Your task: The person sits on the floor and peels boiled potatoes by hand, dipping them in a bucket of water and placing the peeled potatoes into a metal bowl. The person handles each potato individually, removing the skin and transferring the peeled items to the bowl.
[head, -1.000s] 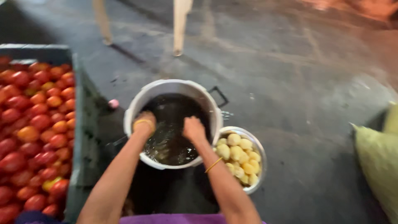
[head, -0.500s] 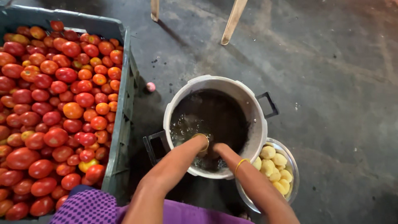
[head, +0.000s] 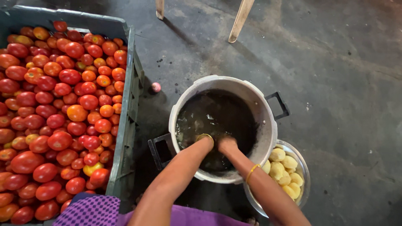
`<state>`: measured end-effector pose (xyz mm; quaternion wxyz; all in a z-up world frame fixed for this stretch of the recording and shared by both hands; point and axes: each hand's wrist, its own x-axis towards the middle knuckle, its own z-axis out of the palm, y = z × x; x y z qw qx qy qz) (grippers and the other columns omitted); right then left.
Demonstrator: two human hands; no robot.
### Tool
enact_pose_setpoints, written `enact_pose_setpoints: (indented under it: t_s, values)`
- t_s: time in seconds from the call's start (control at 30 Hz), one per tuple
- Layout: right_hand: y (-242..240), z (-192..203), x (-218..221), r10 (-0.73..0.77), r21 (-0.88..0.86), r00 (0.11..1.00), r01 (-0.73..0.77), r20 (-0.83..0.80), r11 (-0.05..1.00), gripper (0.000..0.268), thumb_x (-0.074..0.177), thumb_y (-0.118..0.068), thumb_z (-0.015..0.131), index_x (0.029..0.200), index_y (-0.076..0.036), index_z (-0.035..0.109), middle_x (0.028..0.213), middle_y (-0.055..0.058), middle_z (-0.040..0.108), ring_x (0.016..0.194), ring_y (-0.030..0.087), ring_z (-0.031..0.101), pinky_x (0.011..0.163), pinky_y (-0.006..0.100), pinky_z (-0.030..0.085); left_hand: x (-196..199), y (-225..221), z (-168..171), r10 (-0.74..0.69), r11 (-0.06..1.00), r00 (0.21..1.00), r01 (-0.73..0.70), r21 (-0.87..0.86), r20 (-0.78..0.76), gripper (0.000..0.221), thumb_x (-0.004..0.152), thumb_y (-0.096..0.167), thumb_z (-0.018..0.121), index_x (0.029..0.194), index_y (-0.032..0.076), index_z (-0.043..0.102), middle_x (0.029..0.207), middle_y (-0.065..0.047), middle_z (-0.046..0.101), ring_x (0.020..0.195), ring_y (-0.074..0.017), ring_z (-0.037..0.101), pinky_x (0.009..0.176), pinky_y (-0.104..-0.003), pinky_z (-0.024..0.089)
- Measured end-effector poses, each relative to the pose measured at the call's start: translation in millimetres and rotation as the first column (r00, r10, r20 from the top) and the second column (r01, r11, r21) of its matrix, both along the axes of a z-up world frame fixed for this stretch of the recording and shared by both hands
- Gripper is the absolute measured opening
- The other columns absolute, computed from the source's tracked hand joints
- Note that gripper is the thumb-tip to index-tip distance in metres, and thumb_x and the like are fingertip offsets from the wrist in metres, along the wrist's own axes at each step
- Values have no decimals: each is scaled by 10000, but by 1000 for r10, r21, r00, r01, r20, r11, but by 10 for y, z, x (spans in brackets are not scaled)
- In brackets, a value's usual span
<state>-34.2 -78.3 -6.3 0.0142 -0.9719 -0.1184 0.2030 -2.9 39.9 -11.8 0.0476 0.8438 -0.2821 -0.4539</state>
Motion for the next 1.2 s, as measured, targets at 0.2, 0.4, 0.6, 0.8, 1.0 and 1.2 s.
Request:
enact_pose_setpoints:
  t_s: [0.2, 0.4, 0.6, 0.8, 1.0, 1.2]
  values:
    - [90, 641, 411, -112, 160, 920, 55, 375, 986, 174, 910, -154, 551, 915, -81, 709, 912, 205, 727, 880, 401, 707, 752, 521, 572, 378, 237, 236, 321, 945, 916, -325, -24, 240, 248, 969, 175, 676, 1188, 125, 782, 1304, -158, 721, 1219, -337, 680, 987, -497, 568]
    - [-101, 30, 960, 27, 42, 998, -29, 51, 999, 159, 911, -161, 578, 927, -84, 717, 920, 198, 722, 861, 392, 697, 736, 517, 570, 701, 570, 200, 689, 720, 626, -652, -238, 366, 229, 945, 177, 702, 1138, 100, 800, 1244, -187, 743, 1172, -357, 708, 949, -455, 595]
    - [10, -546, 624, 54, -35, 885, -79, -463, 996, 147, 875, -165, 615, 937, -103, 733, 954, 174, 729, 882, 372, 700, 742, 512, 573, 482, 490, -95, 449, 893, 881, -450, -26, 150, 259, 919, 235, 711, 1127, 107, 798, 1218, -174, 747, 1138, -341, 709, 950, -448, 585]
    - [134, -317, -18, 55, -37, 851, -87, -523, 996, 152, 839, -170, 652, 946, -122, 749, 988, 151, 736, 902, 352, 703, 749, 506, 577, 59, 391, -135, 216, 976, 974, -218, 25, 63, 296, 893, 294, 719, 1115, 115, 796, 1192, -160, 752, 1104, -325, 710, 950, -441, 576]
    - [273, 93, -233, 26, -107, 838, -100, -544, 989, 174, 803, -175, 688, 956, -141, 764, 1021, 127, 743, 923, 333, 707, 756, 500, 580, -581, 330, -56, 160, 987, 985, -158, -31, 63, 337, 867, 352, 728, 1104, 122, 794, 1165, -147, 756, 1070, -309, 710, 951, -434, 566]
    - [247, 466, -251, -30, -262, 891, -100, -452, 960, 207, 767, -179, 725, 966, -160, 780, 1055, 103, 749, 943, 313, 710, 762, 495, 583, -595, 417, 389, 201, 979, 970, -194, -65, 133, 382, 841, 410, 737, 1093, 129, 792, 1139, -133, 760, 1036, -293, 711, 951, -427, 557]
